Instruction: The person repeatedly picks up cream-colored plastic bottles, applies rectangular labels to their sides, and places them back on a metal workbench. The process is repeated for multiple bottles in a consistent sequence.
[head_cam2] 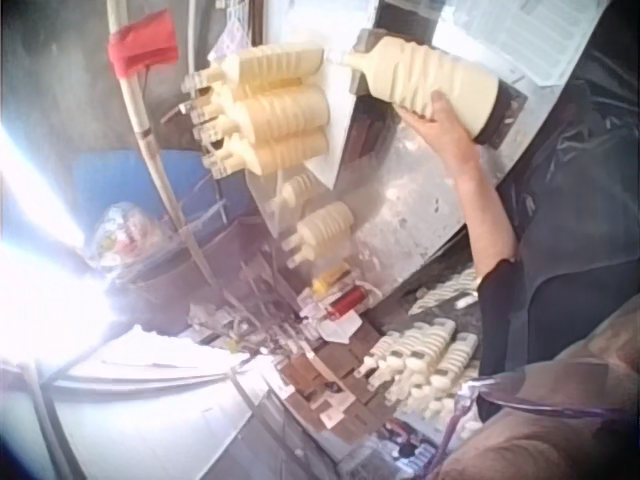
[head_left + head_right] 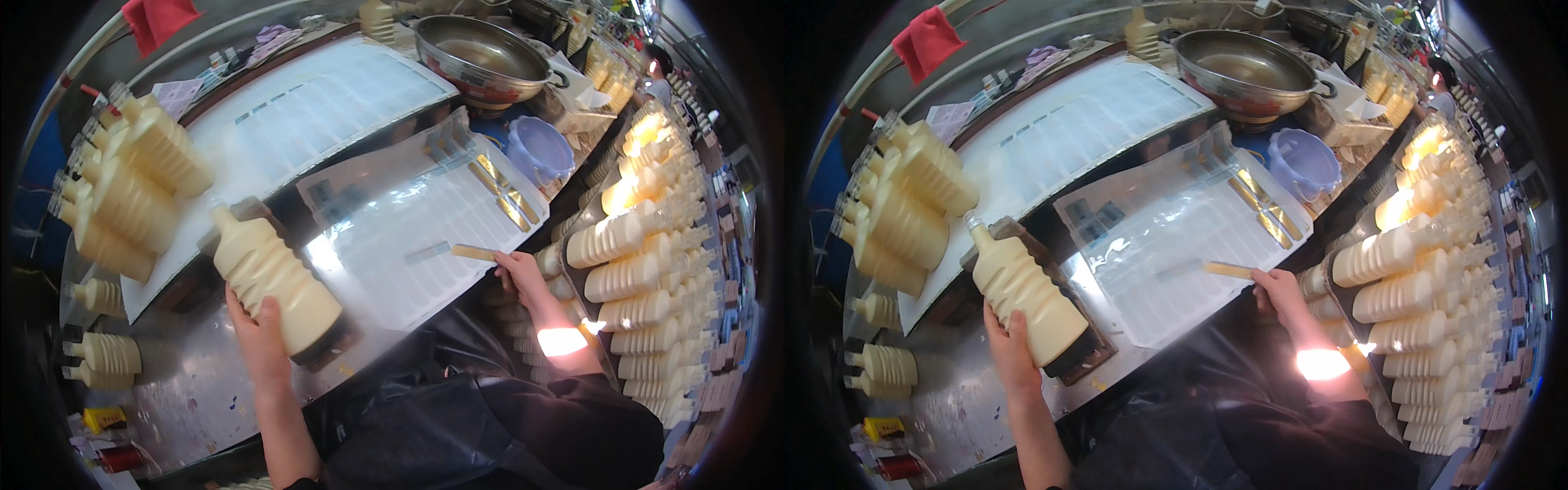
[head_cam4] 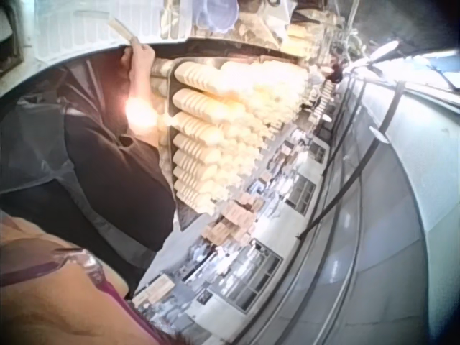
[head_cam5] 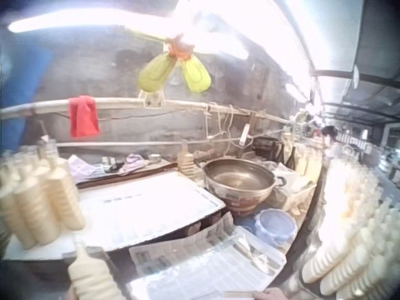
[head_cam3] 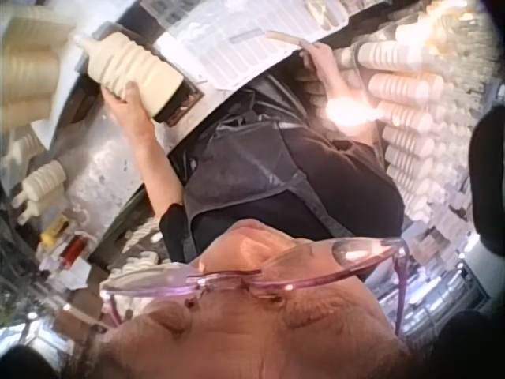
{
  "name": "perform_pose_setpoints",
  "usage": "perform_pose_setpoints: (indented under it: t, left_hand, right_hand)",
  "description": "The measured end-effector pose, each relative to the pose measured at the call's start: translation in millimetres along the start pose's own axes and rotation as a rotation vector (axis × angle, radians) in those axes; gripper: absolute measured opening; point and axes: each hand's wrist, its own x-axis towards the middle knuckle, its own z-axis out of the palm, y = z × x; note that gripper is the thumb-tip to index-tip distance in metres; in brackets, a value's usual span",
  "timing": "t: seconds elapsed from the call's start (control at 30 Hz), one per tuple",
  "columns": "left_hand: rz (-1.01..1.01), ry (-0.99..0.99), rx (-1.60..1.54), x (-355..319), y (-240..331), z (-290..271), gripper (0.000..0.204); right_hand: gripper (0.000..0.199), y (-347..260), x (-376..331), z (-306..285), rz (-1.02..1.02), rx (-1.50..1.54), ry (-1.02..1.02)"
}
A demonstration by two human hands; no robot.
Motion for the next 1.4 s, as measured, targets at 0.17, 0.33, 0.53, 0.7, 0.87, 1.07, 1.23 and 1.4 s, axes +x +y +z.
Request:
perform_pose_setpoints:
  t: [0.17,0.33,0.53,0.7,0.87,1.07,1.23,1.4]
  left_hand:
    - [0.013,0.012,0.056,-1.8,7.5,-0.9,0.072]
    - [-0.029,-0.007,-0.002,0.0,11.2,4.9,0.076]
    - [-0.016,0.072,0.057,1.9,30.0,2.6,0.075]
    - [-0.058,0.085,-0.281,19.8,53.5,15.7,0.068]
    - [-0.14,0.151,-0.255,46.1,41.0,10.5,0.063]
    - [-0.17,0.152,-0.071,56.8,26.8,9.5,0.042]
    - [-0.121,0.101,-0.233,52.9,21.0,6.1,0.04]
    - [-0.115,0.036,-0.274,54.1,18.5,2.9,0.044]
  right_hand:
    - [0.019,-20.8,-9.7,-0.9,-0.539,-1.112,0.386]
    - [0.022,-103.8,-29.0,89.9,-0.713,-0.953,-0.021]
    - [0.012,-225.6,-87.7,230.6,-0.934,-0.491,-0.758]
    - [0.015,-263.1,-81.7,293.2,-0.723,-0.25,-0.953]
    - [0.019,-230.5,-36.7,302.6,-0.596,-0.377,-0.835]
    - [0.017,-218.5,-30.0,299.2,-0.541,-0.302,-0.799]
    - [0.015,-214.2,-27.0,302.0,-0.576,-0.281,-0.808]
    - [0.014,-216.5,-31.4,298.9,-0.694,-0.312,-0.771]
